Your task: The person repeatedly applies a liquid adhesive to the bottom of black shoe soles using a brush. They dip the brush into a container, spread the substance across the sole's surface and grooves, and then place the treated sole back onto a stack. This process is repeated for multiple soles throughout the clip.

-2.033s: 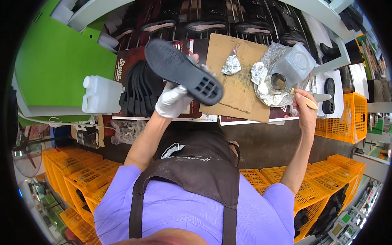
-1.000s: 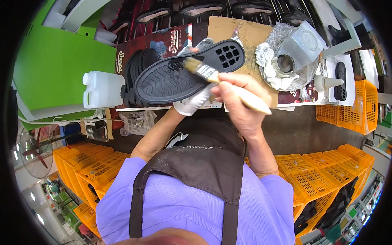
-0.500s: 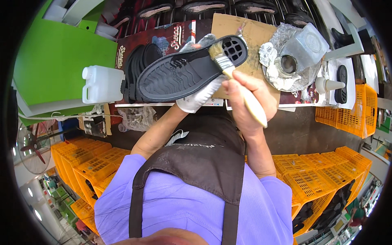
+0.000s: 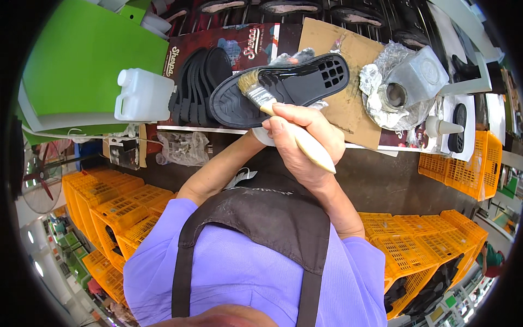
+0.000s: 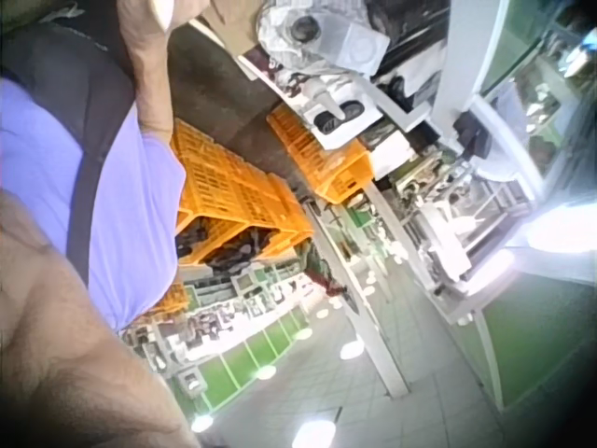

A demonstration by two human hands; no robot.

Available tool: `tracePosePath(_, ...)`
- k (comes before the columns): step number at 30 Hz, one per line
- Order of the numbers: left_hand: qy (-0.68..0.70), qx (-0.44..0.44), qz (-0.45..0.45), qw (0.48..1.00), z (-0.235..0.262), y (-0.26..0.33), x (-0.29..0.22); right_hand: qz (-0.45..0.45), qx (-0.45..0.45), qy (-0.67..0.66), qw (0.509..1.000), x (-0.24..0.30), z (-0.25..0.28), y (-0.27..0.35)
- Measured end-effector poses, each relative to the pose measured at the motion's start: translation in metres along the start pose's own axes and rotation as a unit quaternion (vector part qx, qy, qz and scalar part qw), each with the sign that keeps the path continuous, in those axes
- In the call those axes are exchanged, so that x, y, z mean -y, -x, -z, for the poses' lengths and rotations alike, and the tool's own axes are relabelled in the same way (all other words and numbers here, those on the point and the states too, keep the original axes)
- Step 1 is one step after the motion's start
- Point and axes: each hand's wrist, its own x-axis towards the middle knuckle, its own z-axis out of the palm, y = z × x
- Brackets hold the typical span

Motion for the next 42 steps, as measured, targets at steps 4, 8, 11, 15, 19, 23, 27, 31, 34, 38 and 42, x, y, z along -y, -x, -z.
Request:
tracePosePath(4,-0.007,0.010,0.012,1.000,-0.002,0.003,-0.005,-0.029,0.024,-0.005,0.999,0.003,-0.004,0.001)
tracePosePath(8,-0.056,0.031,0.022,0.998,-0.004,0.009,-0.008,-0.049,0.052,-0.028,0.997,0.007,-0.006,-0.004)
tracePosePath(11,-0.143,0.067,0.037,0.987,-0.008,0.016,-0.012,-0.077,0.073,-0.040,0.994,0.012,-0.004,-0.010)
tracePosePath(15,-0.335,0.117,0.011,0.935,-0.017,0.025,-0.022,-0.090,0.120,-0.022,0.988,0.011,0.004,-0.022)
tracePosePath(19,-0.539,0.157,0.032,0.827,-0.010,0.031,-0.029,-0.100,0.176,-0.010,0.979,0.005,0.015,-0.040)
tracePosePath(23,-0.540,0.229,-0.006,0.810,-0.007,0.033,-0.042,-0.095,0.227,0.012,0.969,-0.002,0.024,-0.057)
tracePosePath(27,-0.510,0.274,0.094,0.810,-0.008,0.033,-0.060,-0.145,0.267,0.002,0.953,-0.009,0.033,-0.069)
tracePosePath(31,-0.448,0.297,0.087,0.839,0.003,0.036,-0.057,-0.168,0.275,-0.008,0.947,-0.014,0.035,-0.077)
tracePosePath(34,-0.435,0.330,0.234,0.804,0.021,0.035,-0.068,-0.185,0.245,-0.020,0.951,-0.019,0.036,-0.075)
tracePosePath(38,-0.354,0.223,0.221,0.881,0.021,0.043,-0.074,-0.202,0.226,-0.036,0.952,-0.023,0.035,-0.070)
tracePosePath(42,-0.228,0.095,0.182,0.952,0.032,0.057,-0.070,-0.231,0.194,-0.052,0.952,-0.022,0.033,-0.066)
